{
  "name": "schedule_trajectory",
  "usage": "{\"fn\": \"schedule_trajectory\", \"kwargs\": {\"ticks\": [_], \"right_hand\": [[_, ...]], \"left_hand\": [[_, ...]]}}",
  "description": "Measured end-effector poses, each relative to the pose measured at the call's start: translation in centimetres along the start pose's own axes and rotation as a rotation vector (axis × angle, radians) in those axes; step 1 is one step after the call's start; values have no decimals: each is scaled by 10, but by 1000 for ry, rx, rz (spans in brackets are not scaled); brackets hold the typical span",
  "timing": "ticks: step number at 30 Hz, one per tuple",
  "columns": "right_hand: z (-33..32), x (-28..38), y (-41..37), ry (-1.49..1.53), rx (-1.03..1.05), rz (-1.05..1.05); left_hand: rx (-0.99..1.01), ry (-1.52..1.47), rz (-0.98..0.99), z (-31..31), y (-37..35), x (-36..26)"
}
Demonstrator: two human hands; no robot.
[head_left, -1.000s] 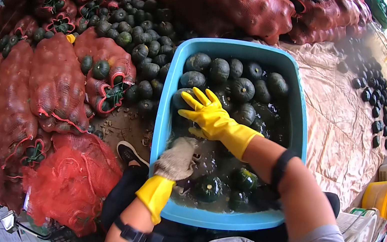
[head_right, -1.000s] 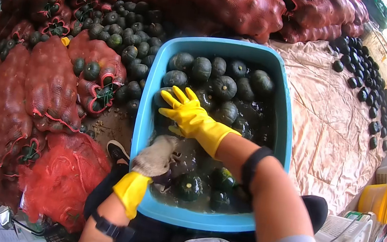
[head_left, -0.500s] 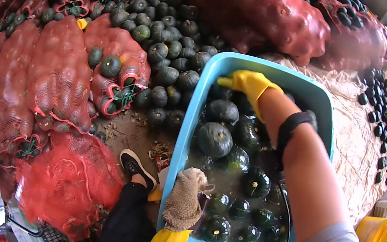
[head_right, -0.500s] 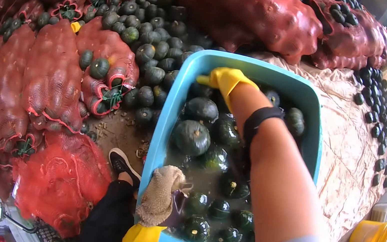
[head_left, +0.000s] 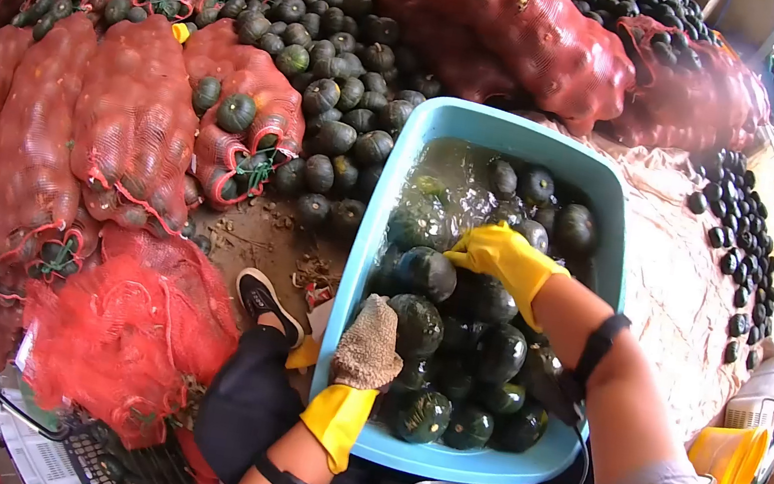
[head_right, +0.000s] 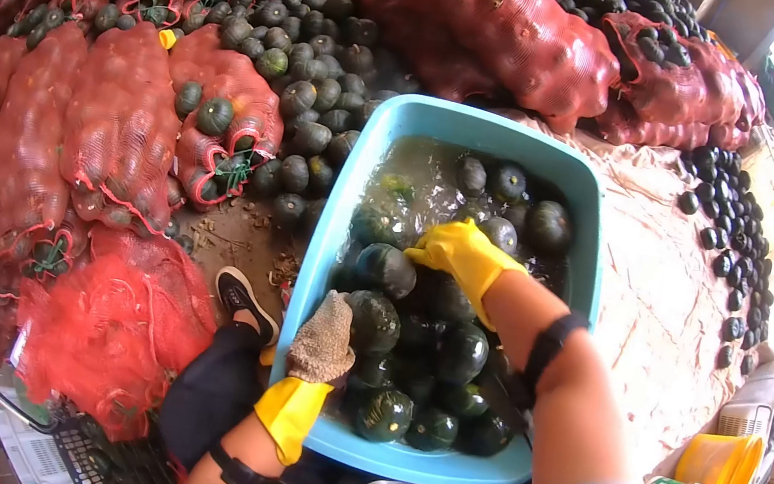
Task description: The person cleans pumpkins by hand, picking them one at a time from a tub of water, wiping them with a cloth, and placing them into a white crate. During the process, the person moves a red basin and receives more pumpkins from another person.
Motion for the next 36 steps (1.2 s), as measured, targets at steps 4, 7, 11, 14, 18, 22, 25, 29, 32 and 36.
{"fn": "schedule_trajectory", "kwargs": {"ticks": [4, 7, 11, 14, 18, 22, 25, 29, 32, 36], "right_hand": [[45, 25, -84, 246, -455, -203], [55, 73, -180, 439, -607, 25], [108, 132, -258, 453, -595, 526], [107, 119, -250, 483, -784, 681], [130, 44, -204, 163, -1016, 924], [75, 10, -158, 147, -969, 791], [40, -55, -100, 127, -942, 812], [-2, -59, -59, 247, -579, 786], [24, 5, -72, 125, -378, 536], [48, 80, -107, 653, -470, 427]], "left_hand": [[-44, 167, 211, -7, -14, -19], [267, 624, 240, -27, -26, -93], [-117, 851, 270, -15, -54, -146], [-50, 774, 228, 11, -36, -141], [-23, 585, 191, 13, 1, -132], [30, 244, -152, -23, 55, -123], [269, 272, -213, -35, 73, -111], [168, 98, 75, 5, 90, -44], [84, 244, 193, -5, 84, -33], [-37, -377, -22, -32, 75, -15]]}}
Point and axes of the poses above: each hand's wrist, its own y-axis towards the middle knuckle, its own z-axis out of the palm, x = y × z, the point moved 7 cm from there along y, towards the middle knuckle, and after that the axes turned 8 degrees about -y, right-handed, at the moved point
